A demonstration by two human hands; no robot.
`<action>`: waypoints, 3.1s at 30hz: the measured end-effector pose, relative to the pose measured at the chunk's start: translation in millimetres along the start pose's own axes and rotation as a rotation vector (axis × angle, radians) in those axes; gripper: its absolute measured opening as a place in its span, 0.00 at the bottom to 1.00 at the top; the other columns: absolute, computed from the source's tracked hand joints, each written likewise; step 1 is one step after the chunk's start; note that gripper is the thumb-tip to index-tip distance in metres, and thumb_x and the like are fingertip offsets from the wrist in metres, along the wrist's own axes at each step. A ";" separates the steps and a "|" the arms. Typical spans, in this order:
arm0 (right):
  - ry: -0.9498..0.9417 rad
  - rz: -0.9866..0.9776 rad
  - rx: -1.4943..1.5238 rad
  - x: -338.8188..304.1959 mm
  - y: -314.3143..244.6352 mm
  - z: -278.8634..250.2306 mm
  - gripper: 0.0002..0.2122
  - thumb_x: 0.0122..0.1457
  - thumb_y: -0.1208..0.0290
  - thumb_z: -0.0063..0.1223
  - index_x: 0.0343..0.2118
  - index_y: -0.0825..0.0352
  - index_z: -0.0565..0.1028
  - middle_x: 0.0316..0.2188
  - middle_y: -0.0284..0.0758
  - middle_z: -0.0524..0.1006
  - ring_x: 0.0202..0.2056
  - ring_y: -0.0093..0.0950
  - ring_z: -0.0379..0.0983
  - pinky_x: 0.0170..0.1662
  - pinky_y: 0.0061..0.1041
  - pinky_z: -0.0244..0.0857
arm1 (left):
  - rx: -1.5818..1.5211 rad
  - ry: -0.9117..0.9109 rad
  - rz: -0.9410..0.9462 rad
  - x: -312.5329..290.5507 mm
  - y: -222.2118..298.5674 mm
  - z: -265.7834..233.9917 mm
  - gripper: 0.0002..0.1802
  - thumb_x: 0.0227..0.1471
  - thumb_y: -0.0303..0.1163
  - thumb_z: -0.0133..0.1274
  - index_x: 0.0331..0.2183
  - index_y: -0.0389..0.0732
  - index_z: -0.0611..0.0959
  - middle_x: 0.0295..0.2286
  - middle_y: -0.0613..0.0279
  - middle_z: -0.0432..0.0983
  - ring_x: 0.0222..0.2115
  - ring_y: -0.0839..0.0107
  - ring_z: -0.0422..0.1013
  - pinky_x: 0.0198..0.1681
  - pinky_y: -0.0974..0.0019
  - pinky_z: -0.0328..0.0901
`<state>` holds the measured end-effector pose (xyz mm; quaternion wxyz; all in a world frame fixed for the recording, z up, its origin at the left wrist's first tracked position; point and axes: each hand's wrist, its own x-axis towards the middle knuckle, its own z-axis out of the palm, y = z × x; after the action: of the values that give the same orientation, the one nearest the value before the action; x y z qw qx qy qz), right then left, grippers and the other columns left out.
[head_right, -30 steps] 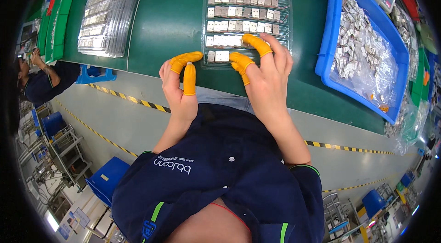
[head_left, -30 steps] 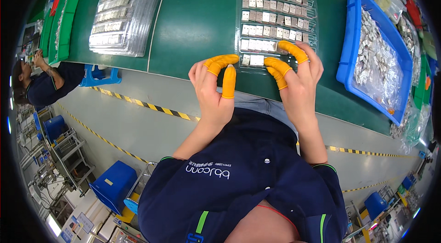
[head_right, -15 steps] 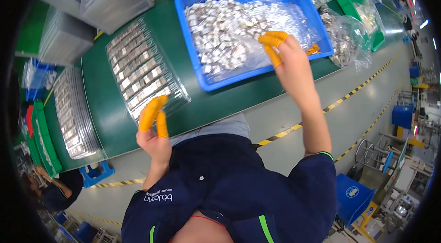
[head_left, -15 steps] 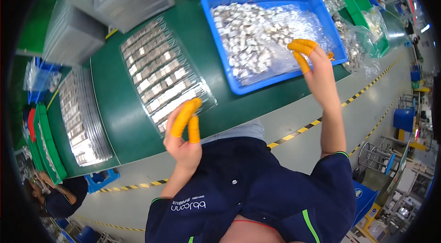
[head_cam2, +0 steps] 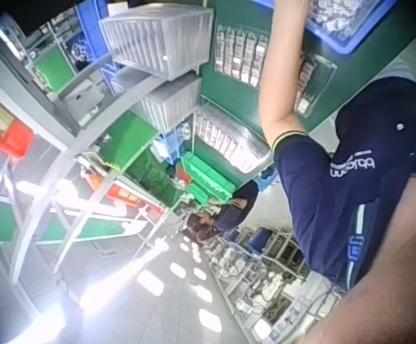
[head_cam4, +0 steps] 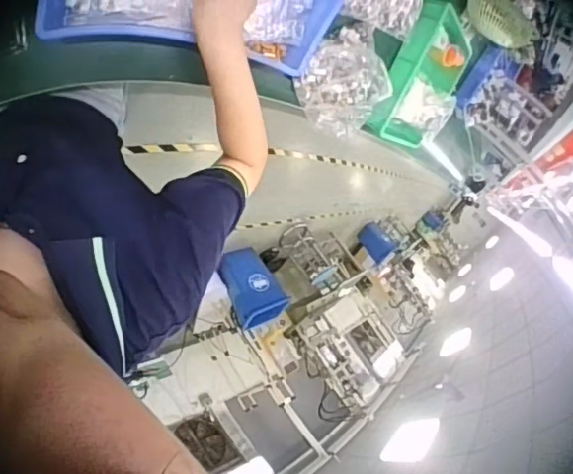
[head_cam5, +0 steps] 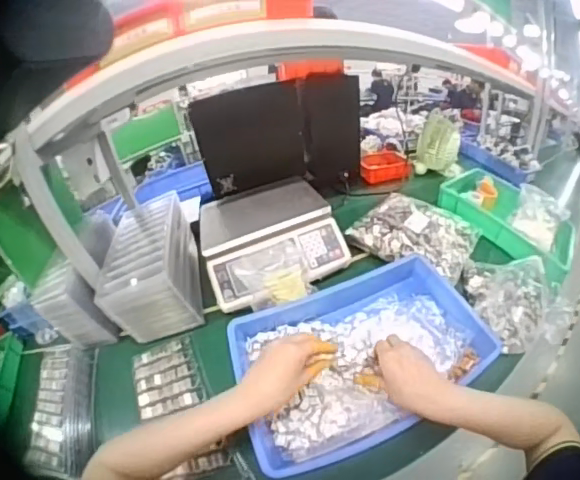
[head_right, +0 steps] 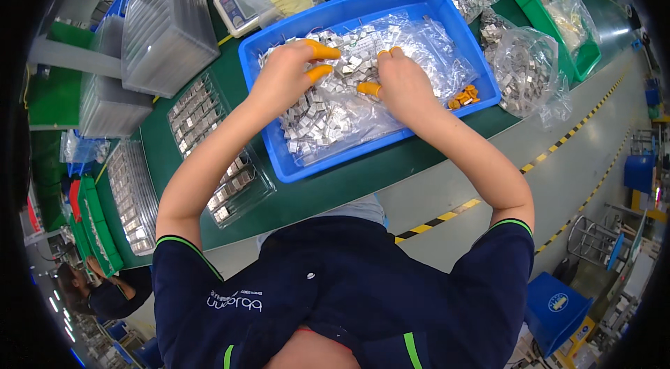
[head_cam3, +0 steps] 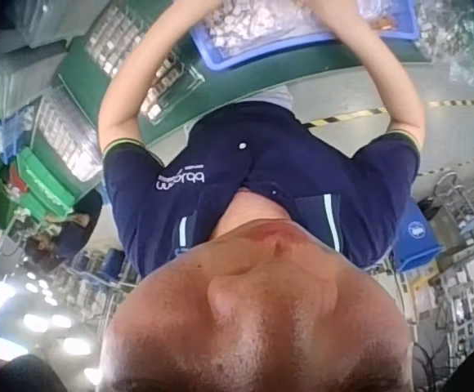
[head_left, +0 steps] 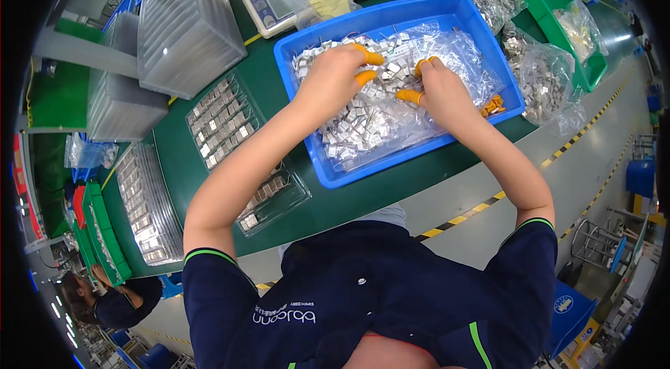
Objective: The person assembles small metal brackets and plastic electronic components by hand, then sorts them into plastic trays.
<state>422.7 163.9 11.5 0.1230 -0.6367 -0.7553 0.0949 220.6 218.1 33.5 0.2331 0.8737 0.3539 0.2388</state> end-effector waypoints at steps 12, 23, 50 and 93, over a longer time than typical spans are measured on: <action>-0.302 0.077 0.469 1.0 26.4 -26.2 0.11 0.41 0.75 0.61 0.29 0.71 0.75 0.25 0.40 0.74 0.28 0.29 0.71 0.32 0.25 0.66 | 0.172 -0.473 0.125 38.1 -9.4 17.8 0.13 0.42 0.27 0.54 0.34 0.34 0.75 0.32 0.52 0.69 0.37 0.58 0.68 0.41 0.62 0.64; -0.396 0.250 0.650 1.9 41.5 -68.8 0.08 0.44 0.78 0.60 0.29 0.71 0.75 0.24 0.32 0.76 0.23 0.19 0.68 0.27 0.19 0.64 | 0.236 -0.483 0.372 33.5 -7.7 16.4 0.05 0.44 0.25 0.45 0.28 0.34 0.71 0.29 0.57 0.67 0.37 0.61 0.65 0.41 0.64 0.63; -0.077 0.038 1.212 3.5 5.5 -74.6 0.09 0.50 0.79 0.54 0.36 0.72 0.74 0.31 0.33 0.75 0.33 0.22 0.71 0.35 0.20 0.66 | -1.968 -0.361 -0.855 7.1 13.7 -6.2 0.24 0.59 0.44 0.32 0.43 0.32 0.69 0.40 0.51 0.69 0.39 0.61 0.67 0.45 0.62 0.64; -0.474 0.144 0.154 -19.1 94.7 -112.0 0.07 0.41 0.83 0.54 0.26 0.71 0.71 0.23 0.41 0.74 0.28 0.35 0.73 0.31 0.27 0.65 | -0.491 -0.117 -0.364 -22.6 16.5 -10.6 0.09 0.50 0.32 0.52 0.33 0.37 0.74 0.19 0.72 0.67 0.16 0.84 0.60 0.17 0.76 0.54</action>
<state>548.9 159.8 88.4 -0.0166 -0.6376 -0.7063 0.3072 208.4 193.6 45.5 0.4962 0.7257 0.4223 0.2210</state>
